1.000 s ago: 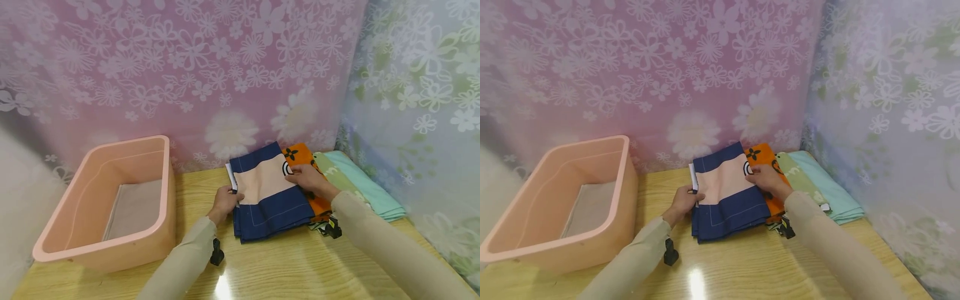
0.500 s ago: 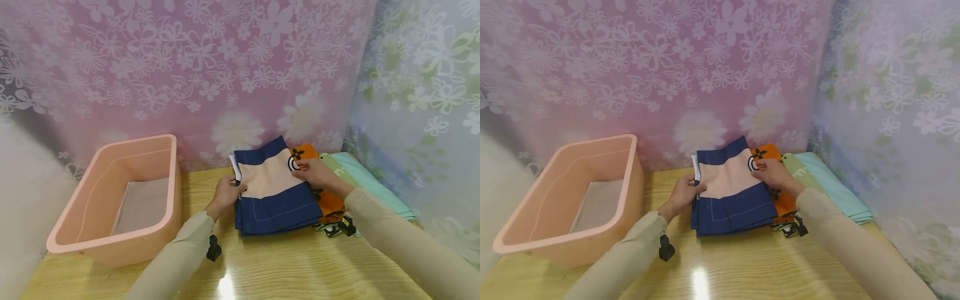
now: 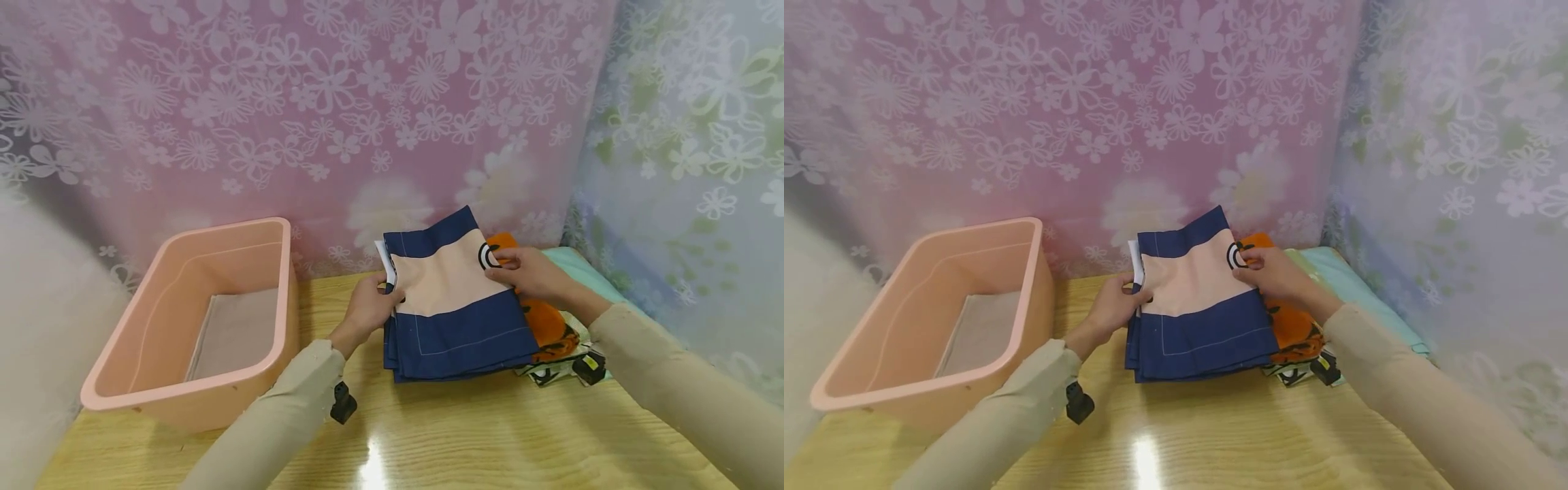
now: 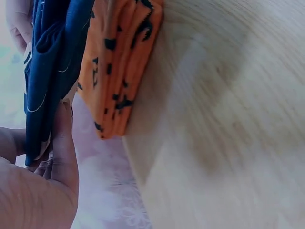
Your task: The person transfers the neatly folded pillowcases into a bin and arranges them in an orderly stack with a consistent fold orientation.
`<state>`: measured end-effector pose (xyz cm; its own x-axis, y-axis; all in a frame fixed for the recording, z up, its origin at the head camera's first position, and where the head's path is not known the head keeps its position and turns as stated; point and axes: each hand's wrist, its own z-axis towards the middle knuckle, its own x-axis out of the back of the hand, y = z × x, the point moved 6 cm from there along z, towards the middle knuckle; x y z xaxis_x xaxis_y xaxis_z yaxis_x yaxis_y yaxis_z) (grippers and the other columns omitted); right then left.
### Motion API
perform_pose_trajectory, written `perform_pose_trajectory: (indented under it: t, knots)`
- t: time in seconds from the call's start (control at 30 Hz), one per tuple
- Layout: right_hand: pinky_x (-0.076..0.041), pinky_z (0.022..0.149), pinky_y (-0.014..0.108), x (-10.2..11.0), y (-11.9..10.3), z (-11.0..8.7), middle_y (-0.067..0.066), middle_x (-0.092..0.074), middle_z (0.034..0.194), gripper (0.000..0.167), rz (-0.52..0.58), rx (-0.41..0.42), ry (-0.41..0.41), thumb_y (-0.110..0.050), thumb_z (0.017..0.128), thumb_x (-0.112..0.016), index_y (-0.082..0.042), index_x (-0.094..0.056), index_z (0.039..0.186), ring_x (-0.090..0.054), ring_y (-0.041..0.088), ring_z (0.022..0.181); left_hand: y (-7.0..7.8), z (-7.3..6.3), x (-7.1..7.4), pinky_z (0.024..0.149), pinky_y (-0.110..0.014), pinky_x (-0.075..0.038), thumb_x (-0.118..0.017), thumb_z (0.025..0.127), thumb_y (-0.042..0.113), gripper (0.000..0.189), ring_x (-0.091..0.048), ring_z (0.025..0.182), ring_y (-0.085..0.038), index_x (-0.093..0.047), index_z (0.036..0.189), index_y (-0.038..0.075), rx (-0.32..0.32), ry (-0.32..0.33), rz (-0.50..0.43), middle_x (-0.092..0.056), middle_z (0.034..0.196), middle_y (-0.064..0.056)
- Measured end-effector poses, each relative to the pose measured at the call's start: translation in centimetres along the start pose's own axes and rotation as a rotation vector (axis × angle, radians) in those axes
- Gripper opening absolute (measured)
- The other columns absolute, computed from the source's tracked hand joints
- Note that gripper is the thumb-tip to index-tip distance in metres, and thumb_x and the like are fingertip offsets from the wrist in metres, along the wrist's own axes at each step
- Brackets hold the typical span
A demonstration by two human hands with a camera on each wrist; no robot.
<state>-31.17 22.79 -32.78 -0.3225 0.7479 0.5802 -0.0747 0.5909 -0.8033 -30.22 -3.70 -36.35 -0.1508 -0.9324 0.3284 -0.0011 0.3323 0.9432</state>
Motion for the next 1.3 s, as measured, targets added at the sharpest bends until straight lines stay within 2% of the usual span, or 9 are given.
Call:
perform_pose_trajectory:
  t: [0.13, 0.23, 0.37, 0.5, 0.63, 0.87, 1.13, 1.2, 1.3]
  knots:
    - [-0.056, 0.073, 0.041, 0.6, -1.0, -0.5, 0.031, -0.045, 0.133, 0.065, -0.018, 0.013, -0.020, -0.029, 0.098, -0.057, 0.005, -0.029, 0.147, -0.057, 0.036, 0.105, 1.1, -0.4, 0.1, 0.040, -0.026, -0.039, -0.059, 0.095, 0.010, 0.025, -0.039, 0.044, -0.011, -0.059, 0.119, 0.004, -0.007, -0.007, 0.004, -0.064, 0.077, -0.009]
    - [-0.055, 0.074, 0.041, 1.1, -1.8, -0.7, 0.030, -0.046, 0.132, 0.064, -0.024, 0.020, -0.021, -0.029, 0.098, -0.057, 0.004, -0.031, 0.146, -0.056, 0.036, 0.105, 1.9, -0.6, 0.3, 0.041, -0.026, -0.041, -0.058, 0.095, 0.009, 0.026, -0.039, 0.044, -0.011, -0.058, 0.121, 0.003, -0.001, -0.014, -0.026, -0.067, 0.086, -0.012]
    - [-0.056, 0.071, 0.040, 1.6, -2.7, -0.9, 0.030, -0.048, 0.131, 0.062, -0.034, 0.017, -0.016, -0.028, 0.098, -0.057, 0.003, -0.032, 0.146, -0.059, 0.032, 0.097, 3.0, -0.8, 0.6, 0.043, -0.027, -0.044, -0.055, 0.097, 0.009, 0.031, -0.044, 0.048, -0.012, -0.055, 0.127, 0.003, 0.010, -0.033, -0.057, -0.068, 0.099, -0.014]
    - [-0.056, 0.072, 0.041, 2.1, -3.6, -1.2, 0.031, -0.044, 0.135, 0.063, -0.012, 0.011, -0.022, -0.026, 0.098, -0.056, 0.002, -0.028, 0.148, -0.062, 0.030, 0.095, 4.4, -1.0, 1.1, 0.046, -0.028, -0.045, -0.054, 0.098, 0.010, 0.029, -0.050, 0.056, -0.014, -0.055, 0.126, 0.002, -0.004, -0.041, -0.044, -0.066, 0.103, -0.015]
    - [-0.055, 0.074, 0.041, 2.4, -4.2, -1.2, 0.031, -0.040, 0.139, 0.065, 0.007, 0.012, -0.017, -0.027, 0.098, -0.055, 0.001, -0.026, 0.149, -0.061, 0.032, 0.100, 5.7, -1.1, 2.0, 0.049, -0.029, -0.046, -0.053, 0.097, 0.009, 0.029, -0.056, 0.066, -0.019, -0.055, 0.125, 0.001, -0.018, -0.025, -0.022, -0.065, 0.103, -0.015]
    - [-0.055, 0.073, 0.040, 2.5, -5.6, -0.9, 0.029, -0.035, 0.143, 0.068, -0.004, 0.029, -0.009, -0.030, 0.098, -0.055, -0.001, -0.023, 0.150, -0.059, 0.035, 0.105, 6.8, -0.8, 3.8, 0.063, -0.035, -0.055, -0.055, 0.098, 0.014, 0.034, -0.065, 0.086, -0.026, -0.052, 0.131, 0.004, 0.010, -0.037, 0.025, -0.065, 0.107, -0.014]
    - [-0.056, 0.072, 0.039, 1.9, -7.6, -0.6, 0.026, -0.037, 0.144, 0.068, -0.029, 0.047, 0.070, -0.032, 0.098, -0.056, -0.004, -0.025, 0.151, -0.058, 0.037, 0.107, 8.5, -0.4, 6.0, 0.057, -0.029, -0.050, -0.055, 0.098, 0.016, 0.044, -0.062, 0.091, -0.025, -0.044, 0.139, 0.004, -0.007, -0.037, 0.063, -0.061, 0.116, -0.015]
    - [-0.056, 0.073, 0.040, 1.8, -8.1, -0.6, 0.026, -0.037, 0.143, 0.067, -0.036, 0.052, 0.085, -0.032, 0.098, -0.056, -0.004, -0.026, 0.151, -0.058, 0.037, 0.107, 8.9, -0.4, 6.6, 0.057, -0.029, -0.050, -0.055, 0.098, 0.017, 0.045, -0.062, 0.087, -0.024, -0.044, 0.140, 0.005, -0.003, -0.037, 0.081, -0.062, 0.115, -0.015]
    - [-0.055, 0.074, 0.041, 1.6, -8.7, -0.5, 0.025, -0.039, 0.143, 0.067, -0.033, 0.060, 0.094, -0.033, 0.097, -0.056, -0.005, -0.027, 0.150, -0.057, 0.037, 0.108, 9.1, -0.4, 7.3, 0.054, -0.027, -0.047, -0.055, 0.098, 0.016, 0.044, -0.057, 0.067, -0.019, -0.045, 0.139, 0.005, 0.009, -0.042, 0.092, -0.062, 0.116, -0.014]
